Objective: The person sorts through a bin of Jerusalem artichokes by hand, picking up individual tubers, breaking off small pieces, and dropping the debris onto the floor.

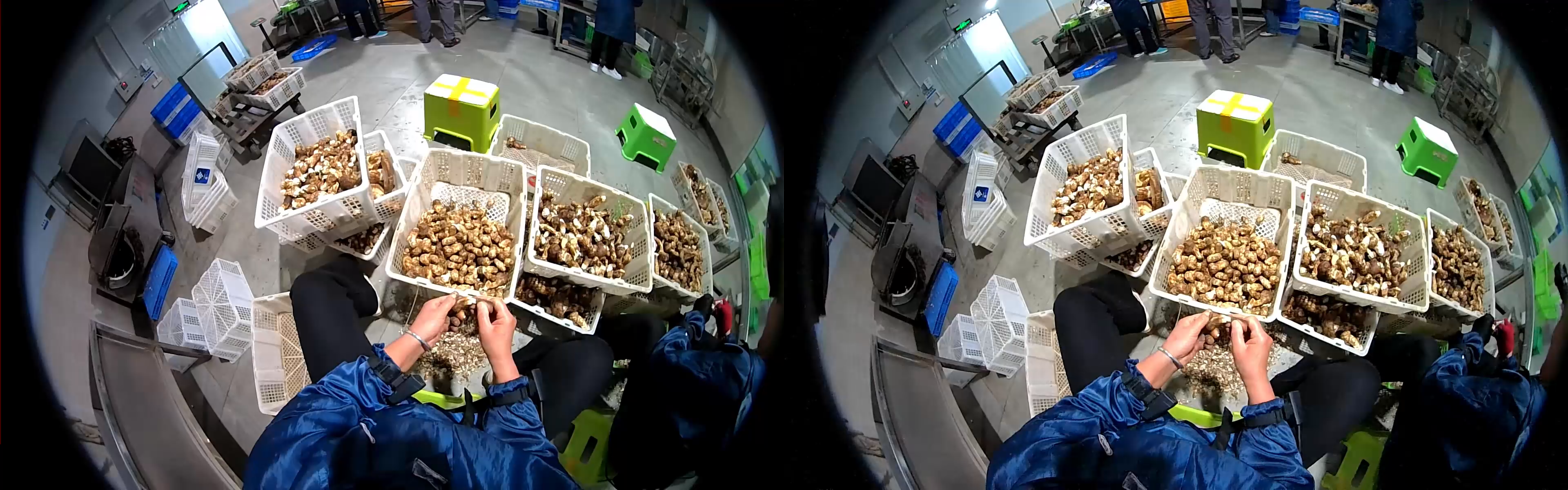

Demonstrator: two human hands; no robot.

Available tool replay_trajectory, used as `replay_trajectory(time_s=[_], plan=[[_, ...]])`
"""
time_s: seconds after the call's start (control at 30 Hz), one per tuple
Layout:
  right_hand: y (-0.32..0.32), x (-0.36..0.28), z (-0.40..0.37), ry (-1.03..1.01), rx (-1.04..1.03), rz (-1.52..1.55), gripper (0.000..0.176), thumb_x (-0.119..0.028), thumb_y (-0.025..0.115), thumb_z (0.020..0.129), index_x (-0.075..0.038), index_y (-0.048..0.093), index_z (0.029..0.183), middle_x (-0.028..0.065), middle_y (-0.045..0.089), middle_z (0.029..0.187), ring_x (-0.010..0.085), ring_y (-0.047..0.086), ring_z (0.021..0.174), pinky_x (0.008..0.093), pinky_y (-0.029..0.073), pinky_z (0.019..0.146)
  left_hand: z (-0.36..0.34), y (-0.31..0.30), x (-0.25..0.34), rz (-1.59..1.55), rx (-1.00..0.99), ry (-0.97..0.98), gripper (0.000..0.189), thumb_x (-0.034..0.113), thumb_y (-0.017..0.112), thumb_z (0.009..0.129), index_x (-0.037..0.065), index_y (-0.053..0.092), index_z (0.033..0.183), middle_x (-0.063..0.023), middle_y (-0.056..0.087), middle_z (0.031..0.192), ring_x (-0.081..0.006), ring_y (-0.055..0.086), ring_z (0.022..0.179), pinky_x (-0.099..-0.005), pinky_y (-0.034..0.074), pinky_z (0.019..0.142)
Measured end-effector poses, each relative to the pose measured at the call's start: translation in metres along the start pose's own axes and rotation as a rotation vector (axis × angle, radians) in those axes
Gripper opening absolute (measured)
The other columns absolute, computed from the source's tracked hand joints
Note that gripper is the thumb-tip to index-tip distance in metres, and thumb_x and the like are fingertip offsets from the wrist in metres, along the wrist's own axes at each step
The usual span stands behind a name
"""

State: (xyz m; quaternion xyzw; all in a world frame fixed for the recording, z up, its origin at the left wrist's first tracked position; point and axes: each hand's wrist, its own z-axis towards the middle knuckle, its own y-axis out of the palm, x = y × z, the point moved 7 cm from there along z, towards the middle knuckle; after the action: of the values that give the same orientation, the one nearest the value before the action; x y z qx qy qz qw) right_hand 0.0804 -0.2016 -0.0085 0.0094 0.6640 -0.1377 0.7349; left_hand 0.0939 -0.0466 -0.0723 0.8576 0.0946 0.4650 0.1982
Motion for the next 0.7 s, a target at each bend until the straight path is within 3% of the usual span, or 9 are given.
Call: replay_trajectory(time_s=[0.1, 0.17, 0.23, 0.27, 0.47, 0.57, 0.7], plan=[[0.002, 0.012, 0.002, 0.070, 0.054, 0.214, 0.012, -0.007, 0.057, 0.094, -0.001, 0.066, 0.100, 0.0041, 0.069, 0.084, 0.0077, 0.062, 0.073, 0.0250, 0.050, 0.066, 0.001, 0.001, -0.001, -0.053, 0.012, 0.003, 0.037, 0.036, 0.042, 0.103, 0.006, 0.061, 0.113, -0.0017, 0.060, 0.075, -0.0108, 0.056, 0.057, -0.0253, 0.045, 0.051], [-0.008, 0.016, 0.004, 0.081, 0.061, 0.056, 0.010, -0.006, 0.059, 0.092, 0.001, 0.065, 0.096, 0.0068, 0.069, 0.089, 0.0133, 0.065, 0.078, 0.0291, 0.051, 0.069, -0.003, -0.003, 0.000, -0.070, 0.035, -0.014, 0.038, 0.037, 0.040, 0.104, 0.007, 0.059, 0.116, -0.0018, 0.060, 0.075, -0.0112, 0.056, 0.058, -0.0260, 0.045, 0.052], [-0.010, -0.017, 0.004, -0.192, 0.088, -0.175, 0.008, -0.004, 0.061, 0.087, 0.003, 0.064, 0.091, 0.0103, 0.068, 0.095, 0.0196, 0.065, 0.083, 0.0321, 0.051, 0.073, -0.006, -0.002, 0.001, -0.110, 0.013, -0.066, 0.038, 0.038, 0.040, 0.104, 0.008, 0.058, 0.120, -0.0021, 0.060, 0.076, -0.0114, 0.057, 0.061, -0.0257, 0.046, 0.053], [-0.007, -0.012, 0.005, -0.186, 0.052, -0.154, 0.009, -0.002, 0.062, 0.083, 0.004, 0.063, 0.088, 0.0125, 0.067, 0.099, 0.0239, 0.064, 0.088, 0.0339, 0.050, 0.076, -0.006, -0.001, 0.001, -0.138, 0.007, -0.085, 0.039, 0.038, 0.039, 0.104, 0.008, 0.058, 0.120, -0.0019, 0.060, 0.076, -0.0113, 0.058, 0.062, -0.0257, 0.047, 0.053], [0.003, -0.001, 0.003, -0.082, -0.046, -0.084, 0.011, -0.004, 0.064, 0.084, 0.005, 0.063, 0.090, 0.0132, 0.068, 0.096, 0.0216, 0.065, 0.086, 0.0314, 0.050, 0.078, -0.005, 0.004, 0.005, -0.091, -0.055, -0.044, 0.026, 0.020, 0.058, 0.097, 0.005, 0.060, 0.117, 0.0001, 0.061, 0.080, -0.0086, 0.058, 0.065, -0.0225, 0.049, 0.058], [0.004, -0.006, 0.003, -0.131, -0.052, -0.066, 0.012, -0.005, 0.066, 0.084, 0.005, 0.064, 0.091, 0.0132, 0.069, 0.097, 0.0220, 0.066, 0.088, 0.0309, 0.050, 0.079, -0.006, 0.005, 0.008, 0.022, -0.039, -0.009, 0.026, 0.020, 0.057, 0.097, 0.004, 0.060, 0.118, 0.0001, 0.062, 0.080, -0.0079, 0.058, 0.065, -0.0224, 0.049, 0.059], [0.004, 0.008, 0.002, 0.039, -0.061, -0.033, 0.011, -0.008, 0.064, 0.087, 0.003, 0.066, 0.091, 0.0077, 0.068, 0.084, 0.0125, 0.062, 0.076, 0.0276, 0.049, 0.070, -0.002, 0.007, 0.014, 0.278, -0.048, 0.146, 0.026, 0.020, 0.057, 0.097, 0.002, 0.063, 0.114, -0.0003, 0.063, 0.078, -0.0073, 0.058, 0.065, -0.0208, 0.048, 0.059]])
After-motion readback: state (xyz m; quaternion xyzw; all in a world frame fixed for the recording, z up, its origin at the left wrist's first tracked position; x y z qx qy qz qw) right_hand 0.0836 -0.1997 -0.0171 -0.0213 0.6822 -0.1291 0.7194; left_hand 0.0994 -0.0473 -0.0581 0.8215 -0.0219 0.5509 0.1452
